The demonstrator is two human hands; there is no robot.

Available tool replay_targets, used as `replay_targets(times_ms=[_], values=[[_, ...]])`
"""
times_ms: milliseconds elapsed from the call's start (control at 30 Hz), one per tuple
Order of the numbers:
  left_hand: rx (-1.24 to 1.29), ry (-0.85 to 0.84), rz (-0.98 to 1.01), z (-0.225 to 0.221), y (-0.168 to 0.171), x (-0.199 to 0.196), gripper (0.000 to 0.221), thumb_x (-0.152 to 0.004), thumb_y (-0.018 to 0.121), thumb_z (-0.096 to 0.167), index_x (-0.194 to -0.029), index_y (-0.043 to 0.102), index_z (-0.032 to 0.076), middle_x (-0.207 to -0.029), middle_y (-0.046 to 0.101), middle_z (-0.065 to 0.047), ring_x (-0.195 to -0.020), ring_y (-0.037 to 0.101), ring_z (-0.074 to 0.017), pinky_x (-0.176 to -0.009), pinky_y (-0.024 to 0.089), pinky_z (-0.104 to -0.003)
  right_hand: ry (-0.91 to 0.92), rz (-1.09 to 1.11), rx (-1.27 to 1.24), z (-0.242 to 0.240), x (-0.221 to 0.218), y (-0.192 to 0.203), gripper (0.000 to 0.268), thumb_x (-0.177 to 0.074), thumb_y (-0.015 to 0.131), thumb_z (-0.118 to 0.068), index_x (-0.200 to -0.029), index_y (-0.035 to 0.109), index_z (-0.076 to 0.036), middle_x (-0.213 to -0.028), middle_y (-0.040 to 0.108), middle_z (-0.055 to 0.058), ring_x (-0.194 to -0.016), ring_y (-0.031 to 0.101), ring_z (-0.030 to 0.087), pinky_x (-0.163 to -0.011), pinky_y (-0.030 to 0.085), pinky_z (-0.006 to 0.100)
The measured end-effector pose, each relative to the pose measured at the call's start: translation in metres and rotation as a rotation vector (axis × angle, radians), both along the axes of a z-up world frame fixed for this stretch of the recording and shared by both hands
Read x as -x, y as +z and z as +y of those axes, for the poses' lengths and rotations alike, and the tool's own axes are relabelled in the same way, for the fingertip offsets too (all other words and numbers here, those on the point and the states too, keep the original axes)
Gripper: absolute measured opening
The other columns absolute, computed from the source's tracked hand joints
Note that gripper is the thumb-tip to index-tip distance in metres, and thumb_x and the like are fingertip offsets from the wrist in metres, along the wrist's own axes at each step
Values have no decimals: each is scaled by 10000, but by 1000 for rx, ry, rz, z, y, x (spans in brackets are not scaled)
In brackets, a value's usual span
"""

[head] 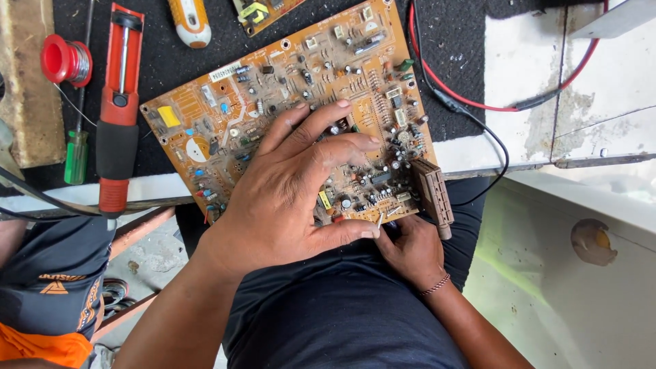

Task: Inspecting and repairing a printed circuit board by rotating it and probing components with a screwdriver at a workbench.

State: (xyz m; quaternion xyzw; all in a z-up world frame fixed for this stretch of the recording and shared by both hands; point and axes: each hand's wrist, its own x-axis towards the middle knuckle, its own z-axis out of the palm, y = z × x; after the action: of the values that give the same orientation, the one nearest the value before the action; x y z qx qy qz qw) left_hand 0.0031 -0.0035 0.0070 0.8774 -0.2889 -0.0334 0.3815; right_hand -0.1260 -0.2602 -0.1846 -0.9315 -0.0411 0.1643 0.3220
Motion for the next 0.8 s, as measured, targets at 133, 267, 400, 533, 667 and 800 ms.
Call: replay_targets(times_ms=[133,267,400,533,667,800], values=[[-22,-8,-9,0,0,-1,544,-985,678,455,-1310,495,59,-1383,646,-77,-1474,460,-363,-1224,285,-551,-17,12,-15,5,-6,11,408,-889,720,-482,-759,637,-103,-661,654,93,-560,647,283,-482,418,459],[-11,-4,8,0,-1,-1,515,-988,653,454,-1299,508,70,-1376,651,-73,-1471,462,-362,-1220,288,-553,-24,6,-35,8,-8,14,343,-889,731,-440,-807,694,-109,-728,711,98,-635,695,291,-516,458,454],[-5,9,-5,0,-1,-2,487,-978,696,416,-1267,524,64,-1350,667,-95,-1458,468,-367,-1216,287,-550,-34,21,-20,9,-9,14,336,-877,736,-441,-806,704,-114,-709,705,95,-613,685,290,-498,450,462],[-28,4,1,0,-2,-2,440,-958,720,413,-1200,568,78,-1338,658,-81,-1451,458,-357,-1205,286,-552,-17,3,-11,8,-8,14,361,-886,732,-439,-752,662,-111,-661,680,92,-594,675,291,-497,434,464],[-57,-14,-29,-1,-2,-3,365,-958,709,408,-1100,624,82,-1353,653,-26,-1439,464,-361,-1182,299,-549,-5,-26,-49,9,-10,17,294,-893,730,-402,-843,705,-113,-743,721,91,-658,696,282,-539,471,446],[-58,-18,-48,-1,-2,-4,336,-965,707,406,-1022,640,81,-1338,653,-42,-1423,469,-369,-1170,302,-557,-19,21,-26,9,-11,18,319,-889,720,-440,-820,700,-130,-707,705,85,-612,677,277,-513,439,457]])
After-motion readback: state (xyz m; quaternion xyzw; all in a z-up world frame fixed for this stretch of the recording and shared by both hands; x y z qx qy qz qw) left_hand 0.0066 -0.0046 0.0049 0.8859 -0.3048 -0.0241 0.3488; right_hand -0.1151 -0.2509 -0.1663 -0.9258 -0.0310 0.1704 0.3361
